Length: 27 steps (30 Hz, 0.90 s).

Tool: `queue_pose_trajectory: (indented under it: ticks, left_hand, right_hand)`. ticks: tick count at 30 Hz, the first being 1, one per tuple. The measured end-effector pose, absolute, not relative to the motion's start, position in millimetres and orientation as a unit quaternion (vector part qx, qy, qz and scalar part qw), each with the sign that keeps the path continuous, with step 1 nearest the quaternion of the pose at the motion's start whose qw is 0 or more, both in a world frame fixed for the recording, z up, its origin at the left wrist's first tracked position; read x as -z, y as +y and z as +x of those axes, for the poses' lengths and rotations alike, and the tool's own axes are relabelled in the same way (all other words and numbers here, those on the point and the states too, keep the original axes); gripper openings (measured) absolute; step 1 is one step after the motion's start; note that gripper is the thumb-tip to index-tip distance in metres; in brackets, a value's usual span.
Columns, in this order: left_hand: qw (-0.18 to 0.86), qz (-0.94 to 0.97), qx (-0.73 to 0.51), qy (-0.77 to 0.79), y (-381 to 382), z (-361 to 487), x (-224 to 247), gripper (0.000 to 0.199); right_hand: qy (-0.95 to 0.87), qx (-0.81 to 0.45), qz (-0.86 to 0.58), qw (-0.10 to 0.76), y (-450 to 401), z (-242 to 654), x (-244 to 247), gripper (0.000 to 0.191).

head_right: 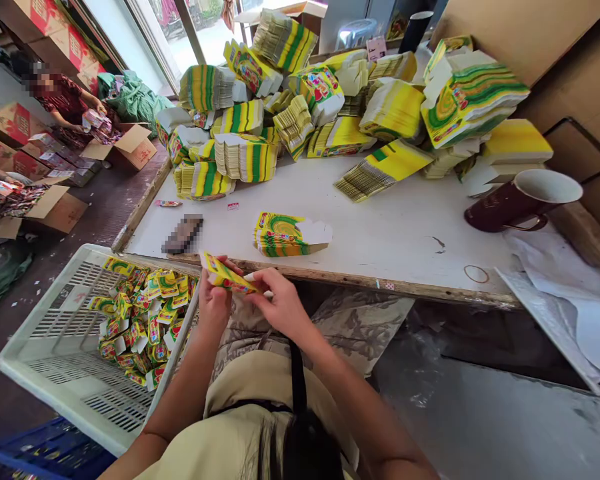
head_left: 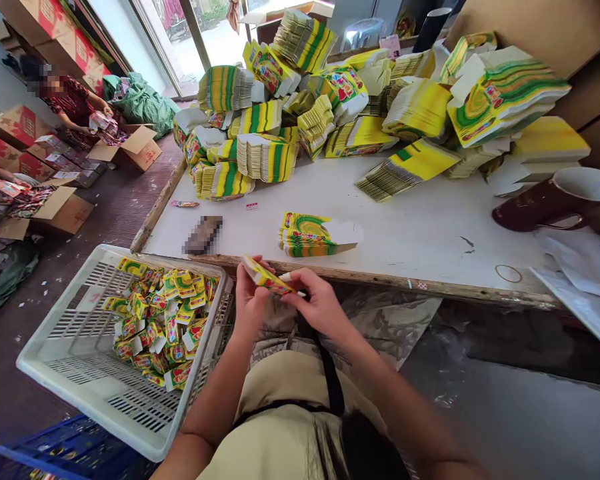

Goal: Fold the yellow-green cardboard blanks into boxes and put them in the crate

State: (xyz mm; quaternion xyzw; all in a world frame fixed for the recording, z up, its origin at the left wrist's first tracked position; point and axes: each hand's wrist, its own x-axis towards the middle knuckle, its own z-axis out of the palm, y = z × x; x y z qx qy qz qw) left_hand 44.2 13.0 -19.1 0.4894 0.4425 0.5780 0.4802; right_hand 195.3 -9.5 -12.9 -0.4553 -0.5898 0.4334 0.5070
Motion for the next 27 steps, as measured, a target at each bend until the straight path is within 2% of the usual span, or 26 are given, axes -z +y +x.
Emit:
queue_pose_trajectory:
  ticks: [3, 5, 8, 10, 12, 14, 16, 18, 20, 24, 27]
  left_hand:
    - [0.489, 0.48, -0.56, 0.466, 15.7, 37.2, 22.4, 0.036]
    - [0.499, 0.5, -0.533, 0.465, 19.3, 29.8, 17.5, 0.038]
    - [0.494, 0.575, -0.505, 0.413, 23.7, 14.8, -2.2, 0.075]
    - [0.452, 0.653, -0.459, 0.399, 24.1, 6.9, -18.1, 0.1]
    - [0.397, 0.736, -0.357, 0.416, 22.2, 5.9, -29.0, 0.112]
    - [0.371, 0.785, -0.248, 0.43, 18.4, 12.2, -30.8, 0.101]
    - [0.364, 0.793, -0.199, 0.447, 13.7, 22.5, -24.7, 0.077]
    - [0.346, 0.786, -0.202, 0.471, 8.9, 31.9, -15.5, 0.067]
    - [0.313, 0.789, -0.22, 0.48, 4.9, 38.1, -7.8, 0.073]
    - [0.273, 0.834, -0.25, 0.409, 1.9, 43.1, -2.1, 0.078]
    - [0.264, 0.849, -0.265, 0.373, 3.1, 44.4, -1.8, 0.067]
  right_hand:
    - [-0.578, -0.414, -0.477, 0.517, -6.3, 213.8, 11.9, 0.015]
    - [-0.597, -0.368, -0.489, 0.519, -5.1, 224.9, 9.5, 0.017]
    - [-0.647, -0.241, -0.515, 0.507, -5.5, 237.3, 5.9, 0.014]
    - [-0.688, -0.153, -0.525, 0.478, -7.8, 239.5, 4.4, 0.02]
    - [-0.737, -0.11, -0.495, 0.446, -11.9, 235.1, 3.8, 0.026]
    - [-0.769, -0.102, -0.448, 0.445, -16.8, 226.1, 4.2, 0.026]
    - [-0.736, -0.104, -0.449, 0.497, -20.4, 216.6, 5.5, 0.023]
    - [-0.632, -0.145, -0.496, 0.578, -21.2, 209.9, 7.4, 0.048]
    - [-0.527, -0.275, -0.514, 0.618, -19.4, 206.5, 9.6, 0.063]
    - [-0.428, -0.62, -0.413, 0.512, -13.9, 202.4, 16.3, 0.047]
    - [-0.397, -0.671, -0.391, 0.49, -12.7, 199.0, 25.2, 0.05]
